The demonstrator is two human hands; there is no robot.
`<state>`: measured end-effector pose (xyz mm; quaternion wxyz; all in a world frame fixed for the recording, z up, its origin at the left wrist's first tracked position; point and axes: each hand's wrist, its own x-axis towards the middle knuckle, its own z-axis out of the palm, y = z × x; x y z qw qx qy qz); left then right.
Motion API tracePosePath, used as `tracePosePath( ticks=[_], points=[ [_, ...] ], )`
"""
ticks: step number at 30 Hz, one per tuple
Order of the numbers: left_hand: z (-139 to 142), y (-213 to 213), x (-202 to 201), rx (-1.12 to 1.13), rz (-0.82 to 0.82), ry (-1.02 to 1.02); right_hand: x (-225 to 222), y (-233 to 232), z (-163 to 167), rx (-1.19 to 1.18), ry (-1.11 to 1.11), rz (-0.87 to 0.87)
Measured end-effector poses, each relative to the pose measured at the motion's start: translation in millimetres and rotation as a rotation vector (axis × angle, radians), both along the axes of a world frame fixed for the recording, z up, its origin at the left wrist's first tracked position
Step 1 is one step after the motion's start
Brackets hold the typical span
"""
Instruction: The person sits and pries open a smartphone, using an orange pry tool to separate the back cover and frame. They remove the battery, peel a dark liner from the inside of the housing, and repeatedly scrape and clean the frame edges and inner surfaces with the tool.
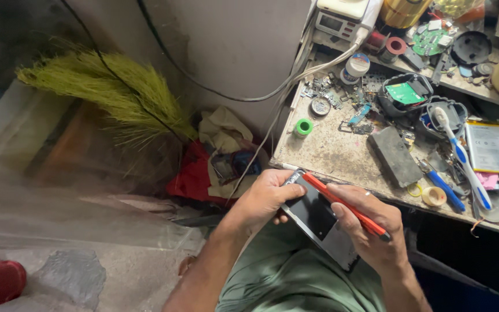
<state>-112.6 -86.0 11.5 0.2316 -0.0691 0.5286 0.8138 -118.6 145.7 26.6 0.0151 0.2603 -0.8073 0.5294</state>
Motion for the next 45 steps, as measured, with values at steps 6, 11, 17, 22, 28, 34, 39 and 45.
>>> tracePosePath(
  ticks=[6, 11, 17, 22, 28, 34, 39, 45],
  points=[
    [-0.4, 2.6, 0.8, 0.026, 0.02, 0.001, -4.4, -0.3, -6.8, -0.04, 0.021, 0.024],
    [-2.1, 4.7, 2.3, 0.001, 0.03, -0.008, -7.2, 1.4, -8.6, -0.048, -0.002, 0.065],
    [-1.5, 6.3, 3.2, -0.034, 0.043, 0.006, -8.3, 2.1, -5.2, -0.043, -0.013, 0.104],
    [0.4, 5.0, 3.3, -0.076, 0.016, 0.017, -8.4, 0.5, -3.7, -0.026, 0.024, 0.111],
    [2.2, 4.7, 3.8, -0.047, 0.013, 0.016, -8.1, 0.6, -5.6, -0.022, 0.014, 0.119],
    [3.7, 5.0, 3.6, -0.06, 0.014, 0.021, -8.5, 2.9, -9.0, -0.036, -0.012, 0.106],
    [3.6, 4.6, 3.5, -0.077, 0.009, 0.014, -8.4, 2.5, -9.5, -0.027, -0.023, 0.105],
    [2.7, 4.3, 3.8, -0.062, 0.013, 0.041, -6.1, 0.2, -7.7, -0.018, -0.057, 0.06]
  ],
)
